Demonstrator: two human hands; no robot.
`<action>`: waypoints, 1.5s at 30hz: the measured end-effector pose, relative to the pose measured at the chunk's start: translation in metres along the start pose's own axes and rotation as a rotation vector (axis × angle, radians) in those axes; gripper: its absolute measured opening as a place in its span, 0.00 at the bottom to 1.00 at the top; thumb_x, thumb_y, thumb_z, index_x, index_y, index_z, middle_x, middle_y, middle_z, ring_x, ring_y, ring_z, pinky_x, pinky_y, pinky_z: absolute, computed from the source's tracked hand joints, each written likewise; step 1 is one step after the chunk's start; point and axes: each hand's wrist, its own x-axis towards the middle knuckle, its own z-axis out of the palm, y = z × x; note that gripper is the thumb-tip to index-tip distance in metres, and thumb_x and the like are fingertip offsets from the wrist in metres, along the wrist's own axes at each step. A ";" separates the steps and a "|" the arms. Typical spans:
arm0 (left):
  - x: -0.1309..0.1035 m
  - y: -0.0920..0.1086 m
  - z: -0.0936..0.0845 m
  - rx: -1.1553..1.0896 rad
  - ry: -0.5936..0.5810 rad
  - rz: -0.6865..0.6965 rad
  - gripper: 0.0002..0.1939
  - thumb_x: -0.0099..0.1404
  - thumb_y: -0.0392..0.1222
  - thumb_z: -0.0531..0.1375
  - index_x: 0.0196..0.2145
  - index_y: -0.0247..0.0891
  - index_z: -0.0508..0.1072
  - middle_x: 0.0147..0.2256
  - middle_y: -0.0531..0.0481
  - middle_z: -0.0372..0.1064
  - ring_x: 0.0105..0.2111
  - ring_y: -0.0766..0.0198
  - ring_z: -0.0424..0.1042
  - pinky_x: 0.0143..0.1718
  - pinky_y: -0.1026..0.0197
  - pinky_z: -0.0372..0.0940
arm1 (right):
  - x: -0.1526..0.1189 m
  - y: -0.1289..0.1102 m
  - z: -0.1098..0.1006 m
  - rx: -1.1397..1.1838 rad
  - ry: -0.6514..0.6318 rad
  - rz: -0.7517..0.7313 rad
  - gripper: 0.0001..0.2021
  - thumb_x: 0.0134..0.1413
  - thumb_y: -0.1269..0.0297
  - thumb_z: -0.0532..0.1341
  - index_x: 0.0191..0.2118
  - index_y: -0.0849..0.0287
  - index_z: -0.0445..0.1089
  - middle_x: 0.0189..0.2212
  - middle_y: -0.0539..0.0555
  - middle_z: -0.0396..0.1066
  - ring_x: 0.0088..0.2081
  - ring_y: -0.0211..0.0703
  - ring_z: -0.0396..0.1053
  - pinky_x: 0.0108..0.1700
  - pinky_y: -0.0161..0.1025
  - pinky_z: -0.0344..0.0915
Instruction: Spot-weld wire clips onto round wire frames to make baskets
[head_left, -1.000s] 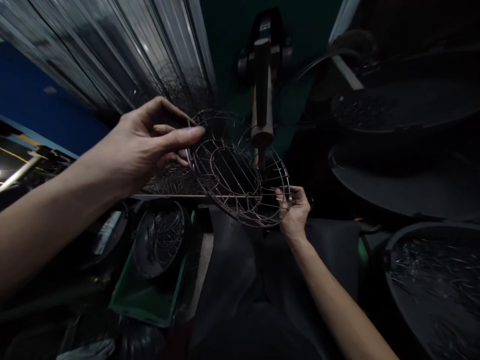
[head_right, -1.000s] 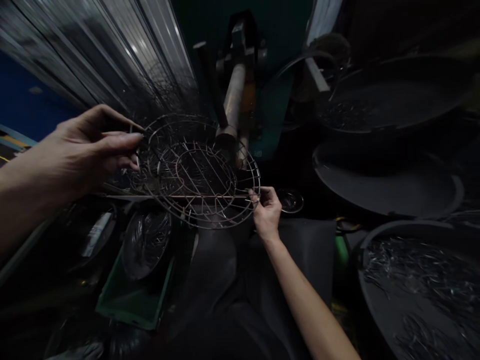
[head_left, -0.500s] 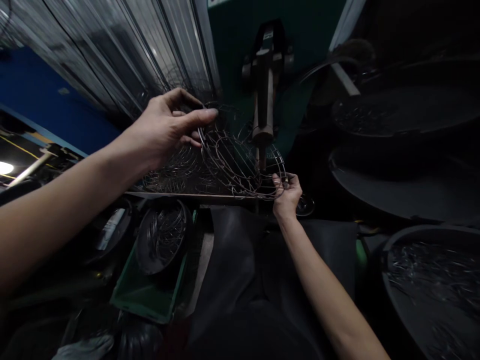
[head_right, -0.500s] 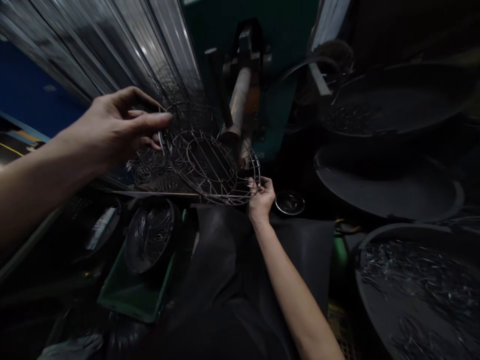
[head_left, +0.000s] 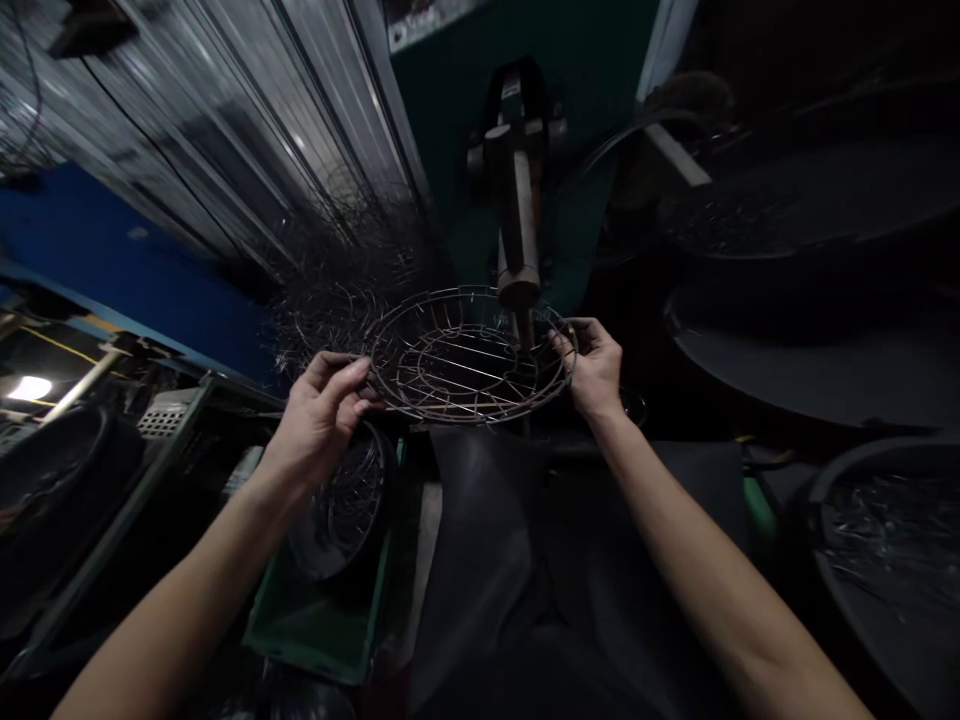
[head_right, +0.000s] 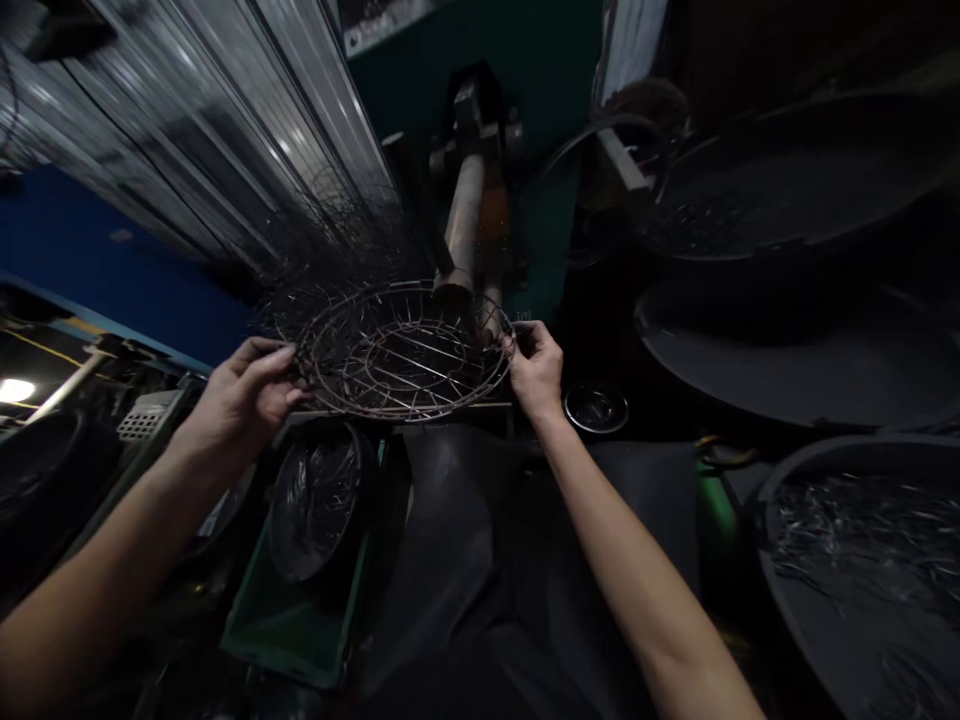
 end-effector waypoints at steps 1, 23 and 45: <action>-0.005 -0.004 0.002 -0.038 0.012 -0.033 0.15 0.50 0.43 0.69 0.29 0.38 0.67 0.26 0.56 0.67 0.23 0.71 0.70 0.24 0.69 0.68 | 0.002 0.000 -0.003 -0.007 -0.018 0.011 0.18 0.39 0.51 0.67 0.31 0.59 0.67 0.26 0.49 0.68 0.29 0.37 0.65 0.34 0.36 0.63; -0.034 -0.060 0.004 -0.260 0.086 -0.215 0.24 0.40 0.41 0.75 0.31 0.38 0.68 0.29 0.55 0.73 0.27 0.72 0.73 0.28 0.72 0.69 | 0.017 -0.026 -0.029 -0.029 -0.266 0.298 0.25 0.29 0.45 0.73 0.26 0.60 0.68 0.20 0.48 0.67 0.23 0.36 0.64 0.23 0.33 0.60; -0.029 -0.075 0.004 -0.326 0.074 -0.174 0.22 0.41 0.41 0.75 0.32 0.38 0.69 0.30 0.56 0.72 0.27 0.73 0.73 0.29 0.72 0.70 | 0.027 -0.021 -0.035 -0.057 -0.272 0.299 0.16 0.34 0.59 0.75 0.26 0.59 0.70 0.19 0.47 0.64 0.22 0.36 0.62 0.24 0.35 0.62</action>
